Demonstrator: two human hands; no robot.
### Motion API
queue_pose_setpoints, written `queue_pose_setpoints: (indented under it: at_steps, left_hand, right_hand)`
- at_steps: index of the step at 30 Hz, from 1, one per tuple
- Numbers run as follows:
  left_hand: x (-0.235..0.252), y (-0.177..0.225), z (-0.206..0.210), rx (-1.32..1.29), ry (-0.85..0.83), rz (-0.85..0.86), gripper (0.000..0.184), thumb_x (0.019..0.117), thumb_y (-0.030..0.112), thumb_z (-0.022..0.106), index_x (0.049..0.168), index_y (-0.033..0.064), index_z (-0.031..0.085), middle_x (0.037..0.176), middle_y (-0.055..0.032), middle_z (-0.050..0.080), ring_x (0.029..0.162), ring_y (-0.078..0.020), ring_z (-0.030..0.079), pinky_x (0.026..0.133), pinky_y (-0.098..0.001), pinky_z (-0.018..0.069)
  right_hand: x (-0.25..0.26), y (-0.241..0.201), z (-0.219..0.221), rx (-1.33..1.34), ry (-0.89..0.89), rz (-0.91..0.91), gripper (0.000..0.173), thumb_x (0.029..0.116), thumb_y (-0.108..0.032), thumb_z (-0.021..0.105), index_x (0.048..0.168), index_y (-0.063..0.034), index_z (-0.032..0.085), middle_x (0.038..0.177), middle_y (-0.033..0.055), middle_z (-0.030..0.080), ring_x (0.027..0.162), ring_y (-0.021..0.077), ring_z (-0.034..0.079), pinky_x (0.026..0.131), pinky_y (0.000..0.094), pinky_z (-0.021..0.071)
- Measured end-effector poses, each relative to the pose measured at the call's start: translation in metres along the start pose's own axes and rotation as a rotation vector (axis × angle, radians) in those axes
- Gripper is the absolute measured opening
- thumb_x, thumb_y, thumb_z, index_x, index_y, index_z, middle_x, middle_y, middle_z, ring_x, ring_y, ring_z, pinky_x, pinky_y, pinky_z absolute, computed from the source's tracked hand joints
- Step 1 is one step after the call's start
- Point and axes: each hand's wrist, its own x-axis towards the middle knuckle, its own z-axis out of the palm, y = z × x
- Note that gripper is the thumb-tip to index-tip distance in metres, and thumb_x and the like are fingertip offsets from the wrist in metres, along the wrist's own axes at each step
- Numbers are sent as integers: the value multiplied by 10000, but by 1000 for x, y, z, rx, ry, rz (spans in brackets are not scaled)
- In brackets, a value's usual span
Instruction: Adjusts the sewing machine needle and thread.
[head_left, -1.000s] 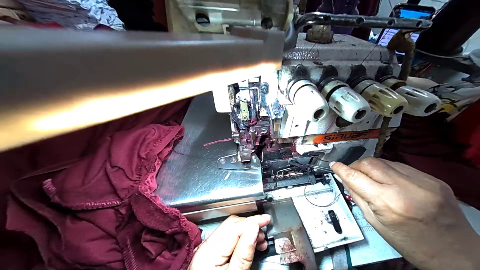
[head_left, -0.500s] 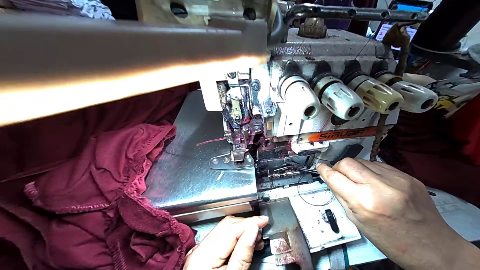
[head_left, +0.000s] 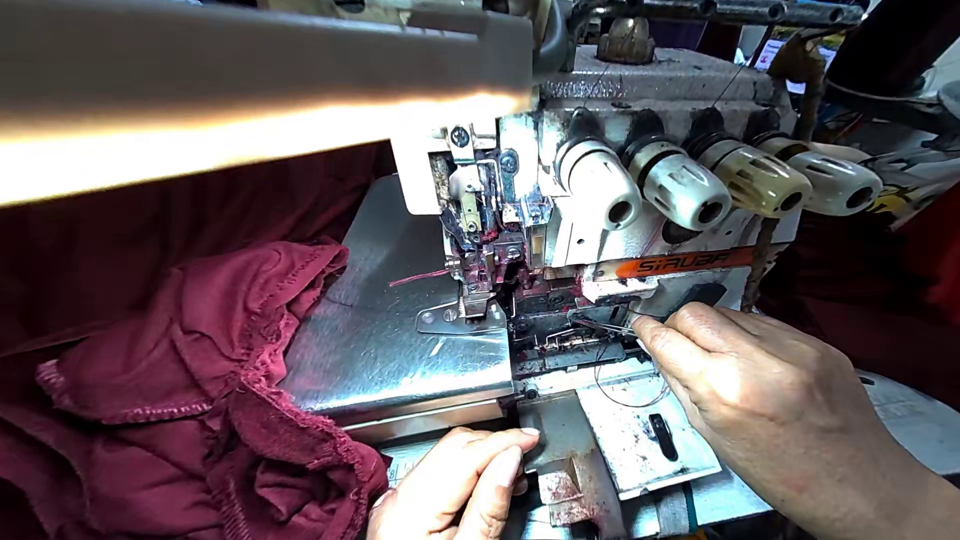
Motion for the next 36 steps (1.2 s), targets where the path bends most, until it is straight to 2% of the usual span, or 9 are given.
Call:
queue_pose_setpoints:
  at_steps: [24, 36]
  left_hand:
    - [1, 1, 0, 54, -9, 12, 248, 1027, 79, 539, 1011, -39, 758, 880, -31, 698, 842, 60, 607, 784, -97, 492]
    - [1, 1, 1, 34, -7, 14, 245, 1028, 70, 538, 1010, -38, 757, 888, -20, 702, 845, 65, 614, 786, -97, 502]
  right_hand:
    - [4, -2, -1, 16, -16, -26, 241, 902, -85, 555, 954, -65, 789, 709, 52, 588, 574, 195, 549, 478, 291, 377]
    - [8, 0, -3, 32, -38, -40, 239, 871, -62, 568, 961, -56, 789, 718, 66, 582, 566, 204, 549, 467, 298, 383]
